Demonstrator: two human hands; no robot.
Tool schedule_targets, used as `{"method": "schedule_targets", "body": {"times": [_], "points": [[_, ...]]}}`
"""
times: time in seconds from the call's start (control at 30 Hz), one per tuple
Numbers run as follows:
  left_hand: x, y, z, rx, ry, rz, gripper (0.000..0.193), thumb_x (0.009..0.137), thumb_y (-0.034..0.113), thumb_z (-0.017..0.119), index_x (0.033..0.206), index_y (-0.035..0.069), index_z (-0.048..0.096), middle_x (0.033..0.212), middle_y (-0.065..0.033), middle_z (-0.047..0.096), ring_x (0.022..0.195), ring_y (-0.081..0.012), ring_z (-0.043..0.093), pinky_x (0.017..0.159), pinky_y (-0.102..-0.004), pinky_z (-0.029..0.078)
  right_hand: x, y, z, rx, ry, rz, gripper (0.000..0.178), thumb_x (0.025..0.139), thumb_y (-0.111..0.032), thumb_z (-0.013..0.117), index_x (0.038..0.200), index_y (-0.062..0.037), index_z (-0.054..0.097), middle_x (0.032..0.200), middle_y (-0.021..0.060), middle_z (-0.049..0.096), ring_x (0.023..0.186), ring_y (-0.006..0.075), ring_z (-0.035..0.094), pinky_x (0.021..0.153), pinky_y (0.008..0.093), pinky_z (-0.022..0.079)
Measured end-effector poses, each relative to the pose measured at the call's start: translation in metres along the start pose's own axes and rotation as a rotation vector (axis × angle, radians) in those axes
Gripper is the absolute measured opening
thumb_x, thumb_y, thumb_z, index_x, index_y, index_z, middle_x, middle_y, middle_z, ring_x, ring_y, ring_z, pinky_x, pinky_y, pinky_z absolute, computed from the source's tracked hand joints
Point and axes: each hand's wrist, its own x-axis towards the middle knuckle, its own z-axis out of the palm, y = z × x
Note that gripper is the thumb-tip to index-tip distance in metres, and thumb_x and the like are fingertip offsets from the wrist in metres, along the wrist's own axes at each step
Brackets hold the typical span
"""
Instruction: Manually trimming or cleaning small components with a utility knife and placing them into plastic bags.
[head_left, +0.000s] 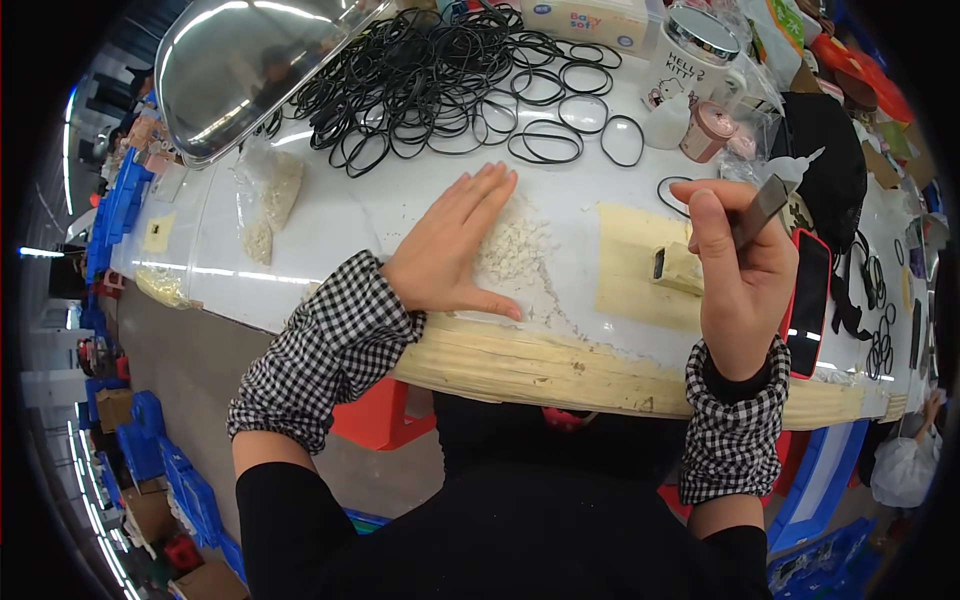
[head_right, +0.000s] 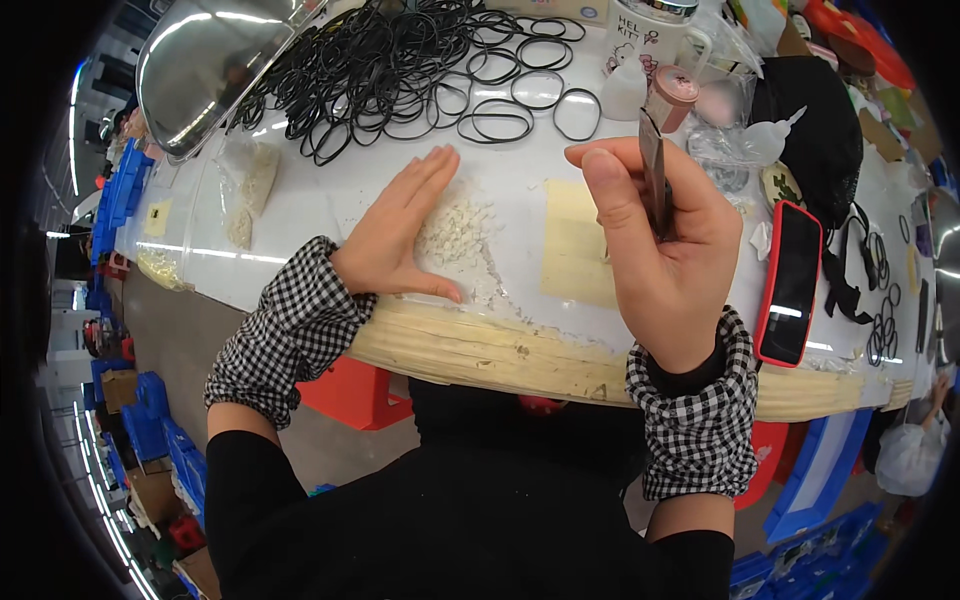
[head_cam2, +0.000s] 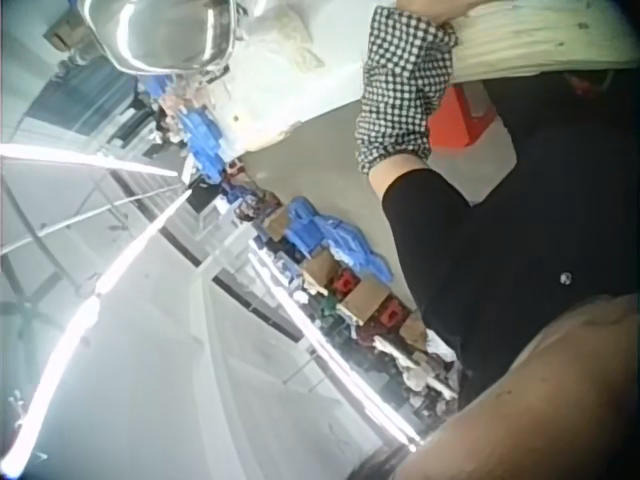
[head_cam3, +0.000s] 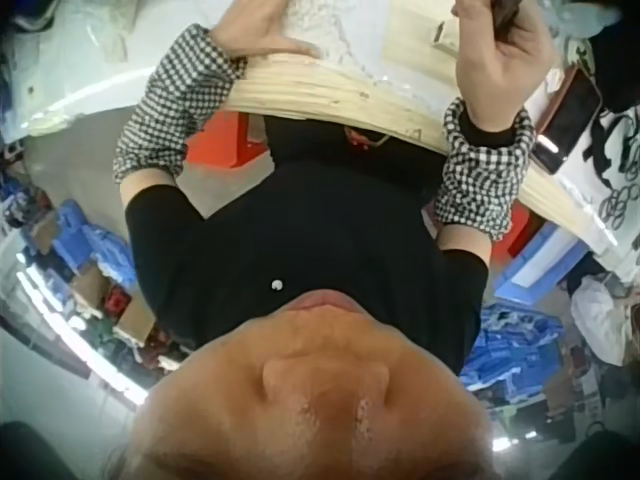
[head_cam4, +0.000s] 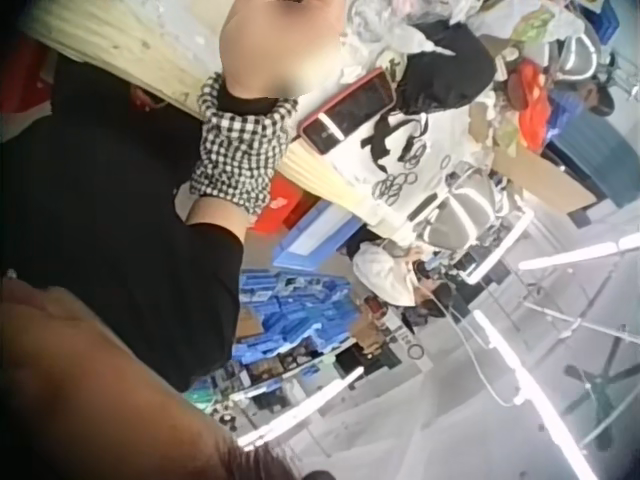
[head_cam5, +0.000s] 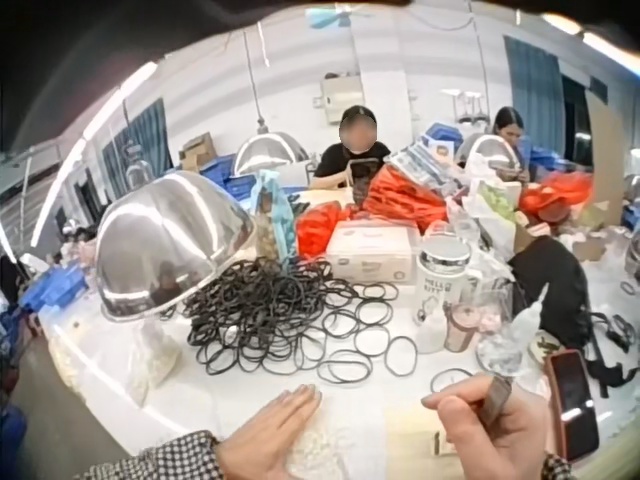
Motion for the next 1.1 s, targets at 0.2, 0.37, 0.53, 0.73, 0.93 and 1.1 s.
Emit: {"method": "schedule_targets", "body": {"times": [0.2,0.37,0.53,0.73,0.93,1.1], "points": [[0.027,0.012,0.011,-0.093,-0.015,0.133,0.096,0.069,0.045,0.077,0.138,-0.004,0.032,0.142,-0.0226,0.035,0.133,-0.0366,0.032,0.111,-0.0467,0.024,0.003,0.007,-0.001,0.008,0.005,-0.034,0.013,0.091,-0.01,0.06,0.094,0.0015,0.065,0.069,-0.0054,0.055,0.057,-0.0005,0.037,0.051,0.0175,0.028],[0.042,0.025,0.026,-0.211,0.016,0.21,0.072,0.075,0.031,0.075,0.133,0.001,0.044,0.138,-0.0176,0.042,0.129,-0.035,0.04,0.11,-0.0448,0.029,0.002,0.008,-0.001,0.017,-0.01,-0.022,0.014,0.091,-0.011,0.061,0.094,0.0023,0.064,0.08,-0.0004,0.065,0.061,0.0003,0.044,0.055,0.0164,0.036],[0.052,0.035,0.037,-0.292,0.093,0.245,0.053,0.077,0.025,0.073,0.121,0.003,0.054,0.128,-0.0156,0.05,0.12,-0.0326,0.048,0.107,-0.0421,0.035,0.002,0.009,0.001,0.018,-0.004,-0.023,0.013,0.091,-0.01,0.061,0.094,0.0022,0.064,0.084,0.0018,0.067,0.064,0.0008,0.048,0.059,0.0166,0.039],[0.05,0.03,0.018,-0.428,0.264,0.13,0.021,0.081,0.016,0.07,0.096,0.002,0.065,0.098,-0.0109,0.063,0.088,-0.0237,0.059,0.076,-0.0323,0.049,0.0,0.007,0.004,0.013,-0.02,-0.054,0.02,0.094,-0.017,0.056,0.097,0.0013,0.064,0.074,-0.001,0.06,0.063,0.0014,0.045,0.059,0.0173,0.037],[0.006,0.015,-0.022,-0.513,0.175,-0.254,0.009,0.082,0.005,0.067,0.087,-0.001,0.064,0.08,-0.005,0.064,0.074,-0.011,0.057,0.069,-0.0239,0.046,-0.003,-0.002,0.002,0.085,0.006,-0.019,0.038,0.101,-0.028,0.038,0.1,0.0004,0.063,0.064,-0.004,0.043,0.061,0.0029,0.037,0.058,0.0185,0.03],[-0.021,0.027,-0.011,-0.568,0.068,-0.299,0.009,0.08,0.004,0.069,0.086,0.0,0.065,0.079,-0.0052,0.062,0.071,-0.0113,0.057,0.063,-0.0232,0.046,-0.001,0.004,0.006,0.006,-0.063,-0.06,0.036,0.101,-0.029,0.041,0.097,-0.0001,0.063,0.063,-0.0048,0.043,0.061,0.0028,0.038,0.057,0.0188,0.029]]}}
